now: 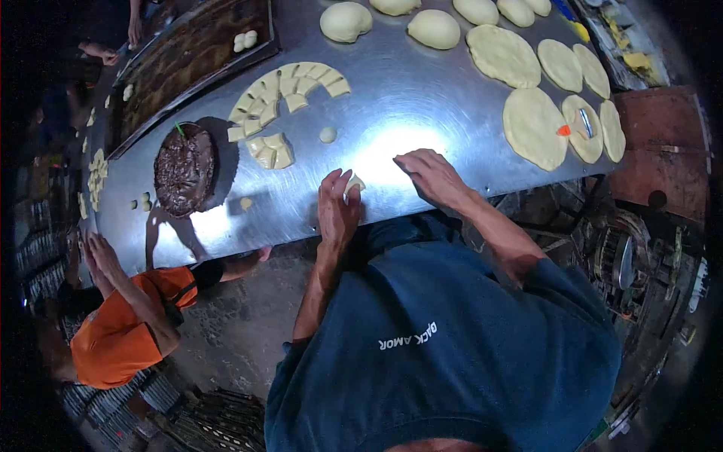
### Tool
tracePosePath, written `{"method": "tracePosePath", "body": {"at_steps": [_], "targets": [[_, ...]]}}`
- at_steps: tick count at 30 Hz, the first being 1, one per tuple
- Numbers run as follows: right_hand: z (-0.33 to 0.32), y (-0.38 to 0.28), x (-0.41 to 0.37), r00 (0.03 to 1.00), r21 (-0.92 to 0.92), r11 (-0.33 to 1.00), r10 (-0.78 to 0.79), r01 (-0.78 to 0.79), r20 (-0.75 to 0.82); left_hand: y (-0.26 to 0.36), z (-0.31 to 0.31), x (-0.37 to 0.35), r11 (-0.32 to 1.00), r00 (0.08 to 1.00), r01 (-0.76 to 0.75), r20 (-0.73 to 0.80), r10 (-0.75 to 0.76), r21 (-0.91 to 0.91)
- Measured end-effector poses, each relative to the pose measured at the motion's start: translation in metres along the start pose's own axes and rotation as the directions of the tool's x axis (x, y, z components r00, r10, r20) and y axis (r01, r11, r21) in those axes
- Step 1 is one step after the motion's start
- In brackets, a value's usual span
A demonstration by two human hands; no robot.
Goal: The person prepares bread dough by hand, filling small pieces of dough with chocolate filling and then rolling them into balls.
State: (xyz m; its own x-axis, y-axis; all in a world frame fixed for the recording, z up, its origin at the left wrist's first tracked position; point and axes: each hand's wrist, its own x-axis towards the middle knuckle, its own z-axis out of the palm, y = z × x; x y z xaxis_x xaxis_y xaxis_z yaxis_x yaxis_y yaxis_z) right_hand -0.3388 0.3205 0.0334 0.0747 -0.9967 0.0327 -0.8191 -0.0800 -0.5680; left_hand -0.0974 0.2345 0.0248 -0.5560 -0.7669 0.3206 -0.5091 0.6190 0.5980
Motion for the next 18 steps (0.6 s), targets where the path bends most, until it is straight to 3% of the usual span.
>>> {"method": "tracePosePath", "body": {"at_steps": [1,2,3,4,5,6,8,11,13,14,16,18], "targets": [[-0.003,-0.004,0.002,1.000,-0.008,1.000,0.004,-0.004,0.003,0.003,-0.001,0.003,0.986,0.992,0.110,0.073,-0.102,-0.122],[-0.007,-0.008,0.005,0.944,0.485,0.827,0.329,-0.285,-0.007,0.007,-0.001,0.009,0.946,0.970,0.221,0.150,-0.190,-0.236],[-0.014,-0.015,0.009,0.799,0.833,0.364,0.584,-0.418,0.145,0.017,-0.006,0.015,0.901,0.951,0.300,0.173,-0.256,-0.312],[-0.018,-0.017,0.008,0.798,0.827,0.372,0.586,-0.422,0.143,0.021,-0.010,0.018,0.898,0.952,0.299,0.169,-0.256,-0.323],[-0.022,-0.018,0.009,0.828,0.960,0.032,0.515,-0.278,0.223,0.024,-0.013,0.021,0.856,0.932,0.355,0.213,-0.293,-0.376],[-0.025,-0.020,0.010,0.869,0.935,-0.331,0.418,-0.126,0.265,0.025,-0.015,0.023,0.808,0.909,0.410,0.259,-0.326,-0.423],[-0.028,-0.029,0.012,0.880,0.917,-0.376,0.380,-0.134,0.284,0.027,-0.018,0.026,0.767,0.891,0.451,0.287,-0.353,-0.456],[-0.033,-0.047,0.017,0.874,0.919,-0.362,0.384,-0.155,0.298,0.047,-0.028,0.035,0.817,0.941,0.335,0.207,-0.267,-0.469],[-0.035,-0.053,0.019,0.882,0.889,-0.422,0.333,-0.176,0.332,0.061,-0.032,0.045,0.852,0.984,0.175,0.096,-0.147,-0.494],[-0.034,-0.057,0.020,0.884,0.887,-0.426,0.326,-0.179,0.335,0.060,-0.031,0.048,0.855,0.984,0.178,0.094,-0.152,-0.488],[-0.033,-0.063,0.021,0.848,0.926,-0.297,0.404,-0.232,0.342,0.059,-0.027,0.053,0.946,0.995,0.027,0.102,0.007,-0.323],[-0.034,-0.069,0.023,0.839,0.936,-0.248,0.429,-0.248,0.336,0.053,-0.019,0.054,0.931,0.998,-0.003,0.062,0.027,-0.366]]}}
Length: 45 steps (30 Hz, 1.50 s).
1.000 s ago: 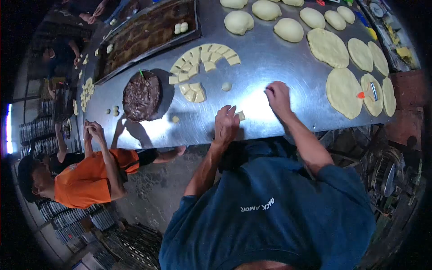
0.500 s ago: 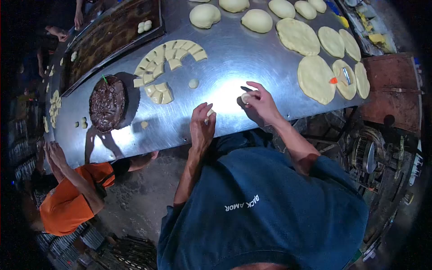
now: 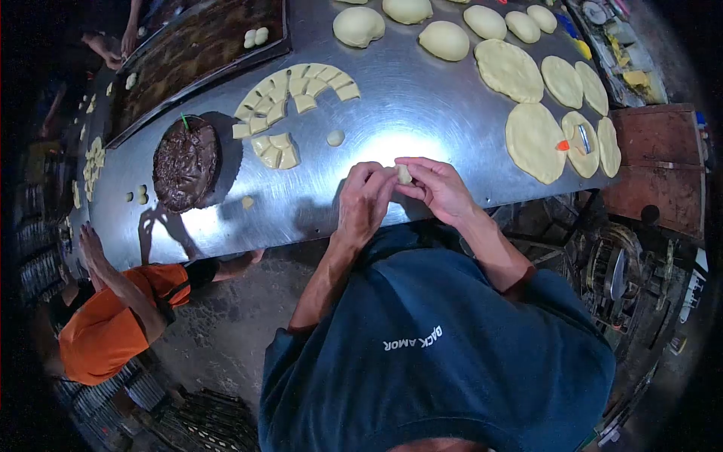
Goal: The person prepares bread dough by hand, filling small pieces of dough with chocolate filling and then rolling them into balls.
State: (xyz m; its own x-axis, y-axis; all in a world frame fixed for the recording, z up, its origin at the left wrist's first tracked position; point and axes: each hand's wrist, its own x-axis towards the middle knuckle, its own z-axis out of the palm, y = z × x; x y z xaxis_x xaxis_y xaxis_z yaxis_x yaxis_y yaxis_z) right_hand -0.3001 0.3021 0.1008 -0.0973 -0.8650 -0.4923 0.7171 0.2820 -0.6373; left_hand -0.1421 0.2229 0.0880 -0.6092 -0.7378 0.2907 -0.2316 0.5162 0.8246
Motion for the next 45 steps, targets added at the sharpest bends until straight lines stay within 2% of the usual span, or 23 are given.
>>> {"method": "tracePosePath", "body": {"at_steps": [3,14,18,20,22,24,25,26,27,28,29,30,32,33,34,36,37,38,39,40,42,44,45], "targets": [[0.004,0.007,0.000,0.998,-0.025,0.999,-0.035,0.034,-0.051,-0.004,0.002,0.001,0.986,0.992,-0.118,-0.022,0.122,0.119],[0.026,0.013,-0.002,0.977,0.147,0.967,-0.198,0.208,-0.075,0.022,0.003,-0.005,0.989,0.966,0.146,-0.221,-0.138,0.019],[0.027,0.013,0.001,0.975,0.176,0.960,-0.220,0.217,0.002,0.031,-0.004,-0.006,0.991,0.960,0.125,-0.246,-0.133,-0.048],[0.024,0.019,0.004,0.976,0.164,0.963,-0.218,0.212,0.018,0.021,-0.005,-0.006,0.962,0.945,0.237,-0.198,-0.260,-0.136],[0.017,0.023,0.015,0.945,-0.004,0.945,-0.326,0.326,0.034,0.008,-0.005,-0.003,0.739,0.839,0.497,0.036,-0.542,-0.456],[0.006,0.027,0.022,0.925,-0.151,0.913,-0.378,0.380,0.039,-0.021,-0.007,-0.011,0.685,0.837,0.513,0.124,-0.533,-0.518],[-0.007,0.029,0.023,0.820,-0.635,0.580,-0.552,0.510,0.155,-0.032,-0.010,-0.016,0.797,0.837,0.521,-0.001,-0.547,-0.306],[-0.023,0.029,0.025,0.700,-0.881,0.029,-0.620,0.472,0.354,-0.047,-0.014,-0.021,0.852,0.843,0.519,-0.123,-0.524,-0.070],[-0.053,0.037,0.028,0.690,-0.871,-0.115,-0.564,0.477,0.453,-0.080,-0.013,-0.039,0.919,0.931,0.357,-0.144,-0.335,0.168],[-0.090,0.046,0.030,0.687,-0.842,-0.253,-0.491,0.476,0.536,-0.095,-0.009,-0.049,0.918,0.931,0.358,-0.143,-0.336,0.171],[-0.121,0.043,0.036,0.630,-0.797,-0.298,-0.493,0.526,0.600,-0.104,-0.005,-0.059,0.929,0.970,0.212,-0.182,-0.162,0.304],[-0.113,0.029,0.034,0.645,-0.834,-0.380,-0.529,0.401,0.551,-0.108,-0.002,-0.065,0.896,0.980,0.072,-0.200,0.019,0.437],[-0.099,0.033,0.079,0.581,-0.905,-0.331,-0.694,0.267,0.425,-0.084,0.004,-0.058,0.881,0.985,0.013,-0.155,0.069,0.473],[-0.074,0.035,0.090,0.497,-0.889,-0.295,-0.746,0.350,0.443,-0.073,0.010,-0.056,0.879,0.995,0.052,-0.099,-0.005,0.474],[-0.066,0.045,0.103,0.554,-0.867,-0.178,-0.705,0.466,0.443,-0.067,0.014,-0.054,0.874,0.996,0.085,-0.044,-0.073,0.478],[-0.065,0.065,0.082,0.559,-0.772,-0.212,-0.580,0.599,0.593,-0.065,0.004,-0.052,0.901,0.998,0.058,0.000,-0.064,0.429],[-0.073,0.065,0.064,0.677,-0.803,-0.101,-0.483,0.588,0.556,-0.062,-0.006,-0.052,0.905,0.944,0.323,-0.024,-0.329,0.276],[-0.094,0.064,0.059,0.671,-0.798,-0.098,-0.485,0.595,0.560,-0.061,-0.016,-0.056,0.813,0.818,0.572,0.000,-0.575,0.111],[-0.104,0.052,0.061,0.663,-0.830,-0.195,-0.520,0.522,0.539,-0.086,-0.015,-0.075,0.639,0.764,0.432,-0.117,-0.634,-0.637],[-0.102,0.041,0.061,0.657,-0.855,-0.279,-0.550,0.437,0.515,-0.084,-0.040,-0.075,0.681,0.810,0.440,-0.067,-0.582,-0.585],[-0.074,0.037,0.088,0.533,-0.912,-0.204,-0.758,0.355,0.377,-0.070,-0.059,-0.065,0.683,0.688,0.498,-0.236,-0.686,-0.534],[-0.046,0.053,0.103,0.535,-0.899,-0.088,-0.777,0.430,0.332,-0.102,-0.064,-0.064,0.770,0.742,0.393,-0.320,-0.589,-0.503],[-0.039,0.060,0.086,0.648,-0.891,-0.039,-0.672,0.452,0.358,-0.119,-0.071,-0.075,0.769,0.747,0.395,-0.312,-0.587,-0.502]]}}
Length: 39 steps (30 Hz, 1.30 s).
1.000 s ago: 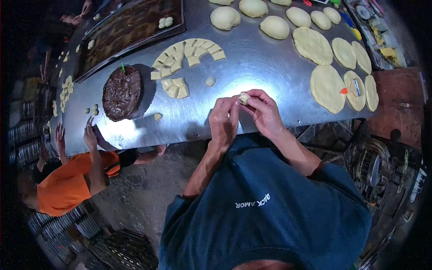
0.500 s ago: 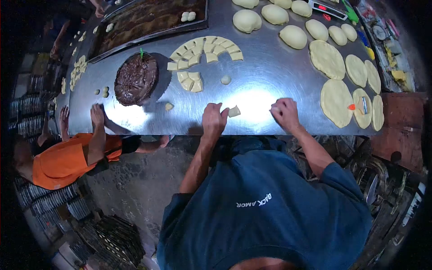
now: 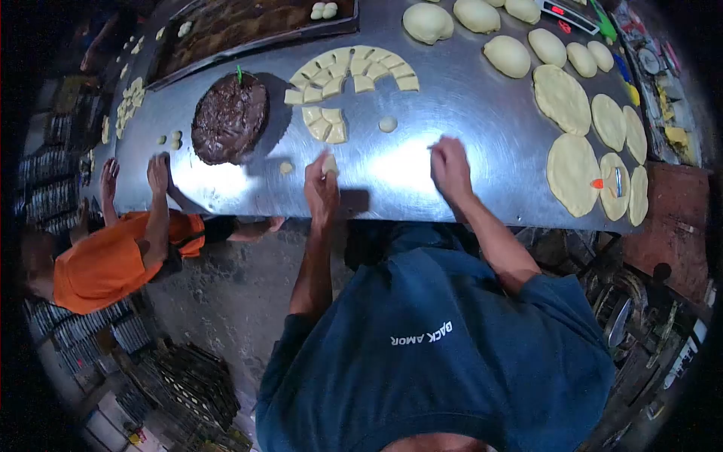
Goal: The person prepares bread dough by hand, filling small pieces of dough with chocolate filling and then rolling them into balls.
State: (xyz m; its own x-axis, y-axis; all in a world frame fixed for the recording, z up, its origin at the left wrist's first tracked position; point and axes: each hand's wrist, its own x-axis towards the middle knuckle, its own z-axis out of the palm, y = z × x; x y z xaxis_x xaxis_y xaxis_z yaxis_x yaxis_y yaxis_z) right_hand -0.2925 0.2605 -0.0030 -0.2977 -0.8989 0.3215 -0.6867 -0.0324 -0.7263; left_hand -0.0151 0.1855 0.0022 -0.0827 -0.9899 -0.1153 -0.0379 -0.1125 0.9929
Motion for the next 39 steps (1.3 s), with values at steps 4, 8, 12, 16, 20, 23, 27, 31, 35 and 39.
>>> {"method": "tracePosePath", "body": {"at_steps": [4,8,12,16,20,23,27,31,35,39], "targets": [[-0.032,-0.004,-0.043,0.969,-0.055,0.988,-0.132,0.146,0.211,-0.009,-0.036,0.002,0.422,0.843,-0.498,0.309,0.439,0.758],[-0.016,-0.039,0.020,0.912,0.029,0.926,0.365,-0.377,0.187,-0.011,-0.065,-0.016,0.541,0.909,-0.398,0.239,0.342,0.741],[0.048,-0.055,0.102,0.961,0.193,0.956,0.182,-0.223,0.210,0.011,-0.080,-0.024,0.347,0.953,-0.282,0.302,-0.002,0.894],[0.097,-0.019,0.112,0.923,-0.082,0.960,-0.231,0.268,0.309,0.013,-0.095,-0.024,0.759,0.991,0.083,0.029,-0.133,0.646],[0.076,-0.038,0.098,0.901,-0.333,0.882,-0.195,0.335,0.388,0.062,-0.068,-0.015,0.943,0.941,0.321,-0.081,-0.328,-0.086],[0.061,-0.053,0.089,0.918,-0.440,0.868,-0.044,0.231,0.393,0.062,-0.040,-0.013,0.848,0.958,0.286,0.101,-0.270,-0.447],[0.024,-0.111,0.074,0.773,0.246,0.891,0.162,-0.382,0.613,0.057,0.006,-0.016,0.902,0.978,0.184,0.165,-0.128,-0.390],[0.017,-0.109,0.037,0.618,0.412,0.638,0.129,-0.650,0.776,0.054,0.039,-0.023,0.963,0.948,0.220,0.267,-0.173,-0.156],[0.018,-0.085,0.033,0.614,0.426,0.483,0.347,-0.765,0.709,-0.012,-0.031,0.012,0.753,0.878,-0.466,0.141,0.457,0.465],[0.043,-0.086,0.042,0.643,0.459,0.533,0.228,-0.711,0.731,-0.003,-0.091,0.048,0.293,0.791,-0.336,0.100,0.603,0.895]]}}
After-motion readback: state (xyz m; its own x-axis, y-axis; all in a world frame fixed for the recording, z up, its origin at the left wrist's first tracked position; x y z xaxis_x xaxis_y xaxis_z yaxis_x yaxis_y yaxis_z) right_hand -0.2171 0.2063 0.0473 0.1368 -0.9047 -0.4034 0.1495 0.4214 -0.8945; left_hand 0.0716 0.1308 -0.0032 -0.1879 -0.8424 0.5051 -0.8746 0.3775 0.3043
